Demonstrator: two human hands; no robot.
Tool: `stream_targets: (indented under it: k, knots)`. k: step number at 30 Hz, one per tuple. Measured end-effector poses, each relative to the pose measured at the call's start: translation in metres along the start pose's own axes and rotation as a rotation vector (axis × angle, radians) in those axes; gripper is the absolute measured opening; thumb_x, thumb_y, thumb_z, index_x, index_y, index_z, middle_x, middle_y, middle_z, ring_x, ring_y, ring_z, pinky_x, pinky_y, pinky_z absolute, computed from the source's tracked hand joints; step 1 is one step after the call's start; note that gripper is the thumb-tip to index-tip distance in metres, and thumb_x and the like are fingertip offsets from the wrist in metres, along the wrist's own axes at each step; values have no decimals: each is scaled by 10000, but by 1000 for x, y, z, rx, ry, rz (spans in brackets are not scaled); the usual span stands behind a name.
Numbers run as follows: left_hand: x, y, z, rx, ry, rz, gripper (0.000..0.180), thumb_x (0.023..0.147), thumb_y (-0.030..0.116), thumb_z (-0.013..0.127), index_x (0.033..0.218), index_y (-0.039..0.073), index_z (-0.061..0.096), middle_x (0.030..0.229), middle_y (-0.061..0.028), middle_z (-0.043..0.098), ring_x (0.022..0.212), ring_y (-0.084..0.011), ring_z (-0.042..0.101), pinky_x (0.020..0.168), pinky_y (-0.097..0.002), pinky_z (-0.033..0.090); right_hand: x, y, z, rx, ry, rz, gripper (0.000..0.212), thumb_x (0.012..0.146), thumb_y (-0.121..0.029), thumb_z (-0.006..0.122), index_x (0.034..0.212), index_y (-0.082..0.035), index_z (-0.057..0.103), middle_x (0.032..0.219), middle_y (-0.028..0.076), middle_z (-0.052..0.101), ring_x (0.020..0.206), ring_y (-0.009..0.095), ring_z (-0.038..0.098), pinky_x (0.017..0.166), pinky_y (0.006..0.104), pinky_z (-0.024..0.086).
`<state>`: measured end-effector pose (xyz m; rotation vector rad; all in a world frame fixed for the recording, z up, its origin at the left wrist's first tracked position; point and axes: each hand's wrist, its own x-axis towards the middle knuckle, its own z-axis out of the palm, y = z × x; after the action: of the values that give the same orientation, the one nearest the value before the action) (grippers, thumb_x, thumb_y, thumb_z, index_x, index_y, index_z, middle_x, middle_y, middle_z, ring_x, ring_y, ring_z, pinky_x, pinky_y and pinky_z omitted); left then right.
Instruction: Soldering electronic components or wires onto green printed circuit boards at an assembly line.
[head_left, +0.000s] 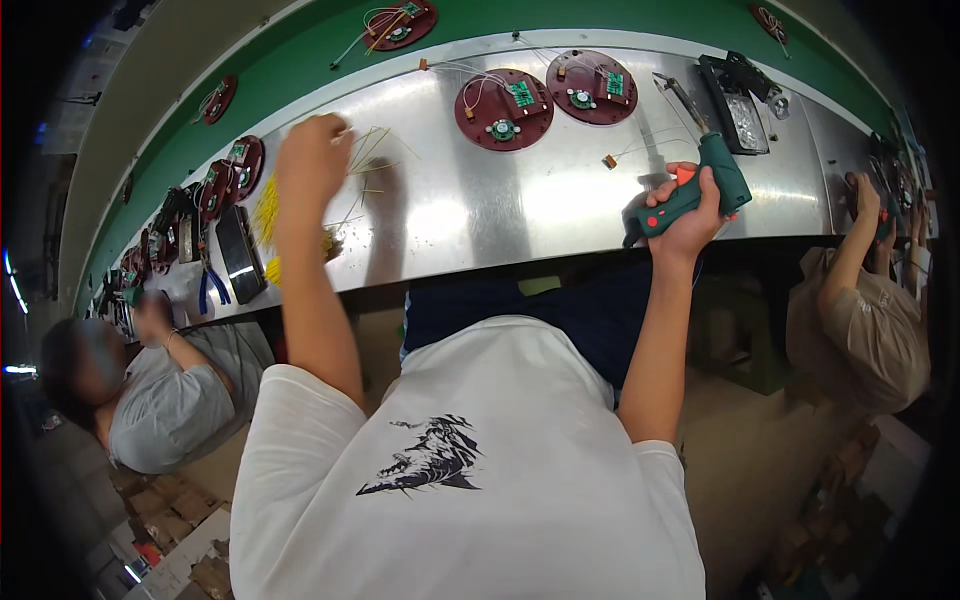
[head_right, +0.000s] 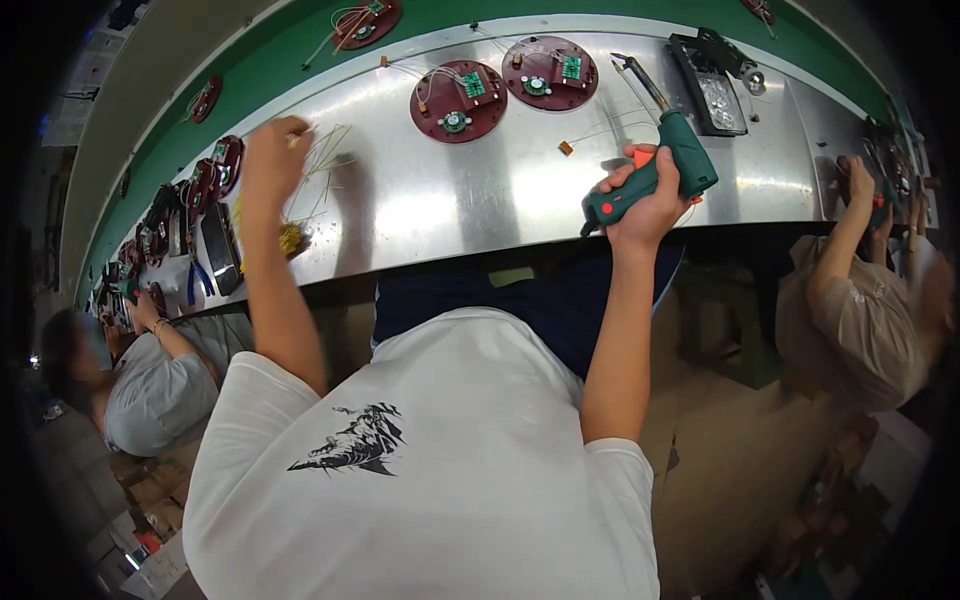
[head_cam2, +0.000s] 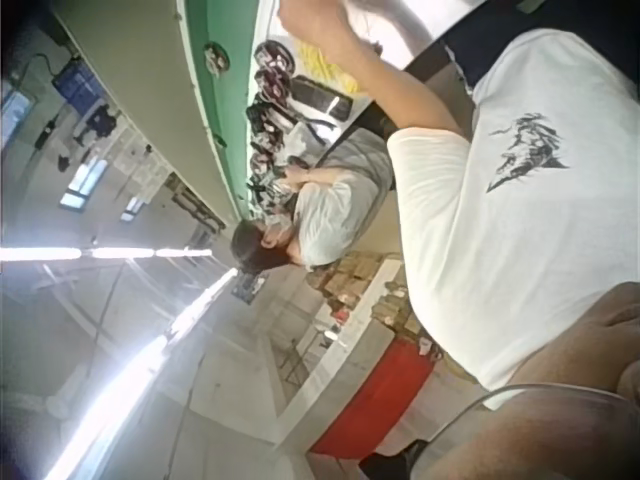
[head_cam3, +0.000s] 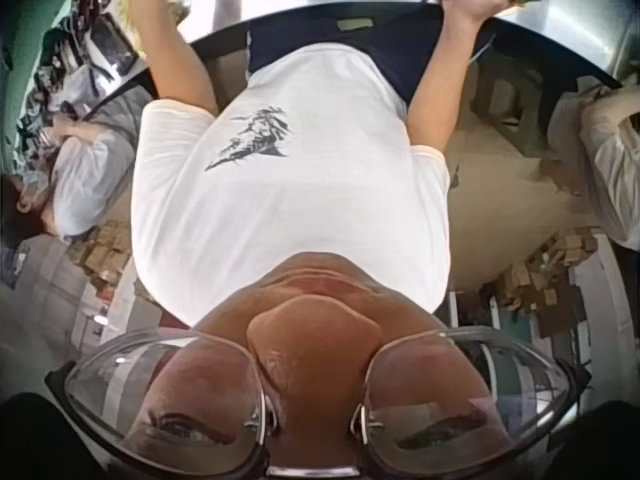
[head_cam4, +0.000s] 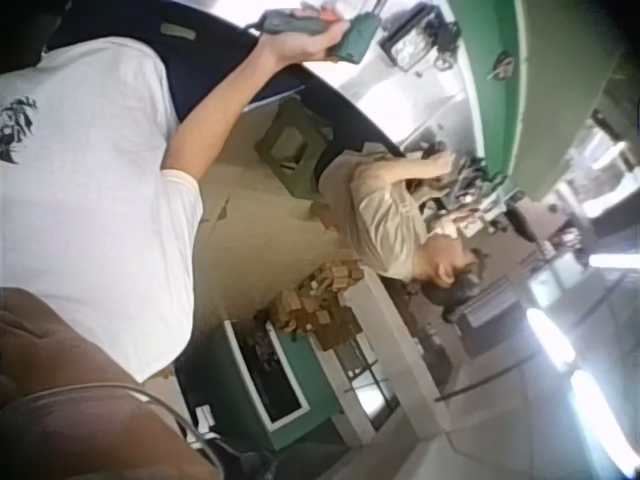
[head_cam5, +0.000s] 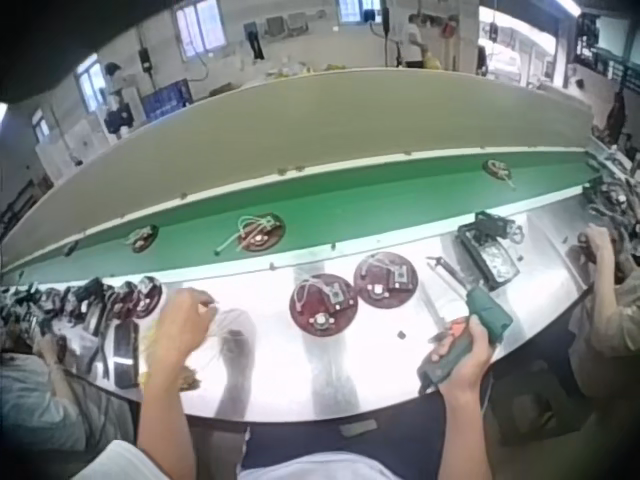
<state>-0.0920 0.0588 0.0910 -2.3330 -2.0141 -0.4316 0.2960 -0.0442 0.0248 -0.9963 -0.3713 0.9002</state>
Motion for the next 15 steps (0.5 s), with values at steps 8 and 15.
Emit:
stream_targets:
  k: [8, 15]
  knots:
    - [8, -47, -12, 206, -195, -294, 294, 796, 257, 745, 914, -11, 730, 872, -209, 711, 820, -371, 692, 765, -423, 540, 5, 6, -5, 9, 13, 7, 363, 998, -324, 471, 930, 16, 580, 613, 70, 534, 543, 150, 523, 518, 301, 462]
    - [8, -61, 9, 176, -179, -217, 275, 823, 257, 723, 881, -12, 726, 851, -215, 711, 816, -384, 693, 760, -433, 544, 1, 7, -4, -19, 12, -21, 346, 999, -313, 474, 948, 13, 576, 746, 100, 587, 549, 152, 533, 516, 311, 471]
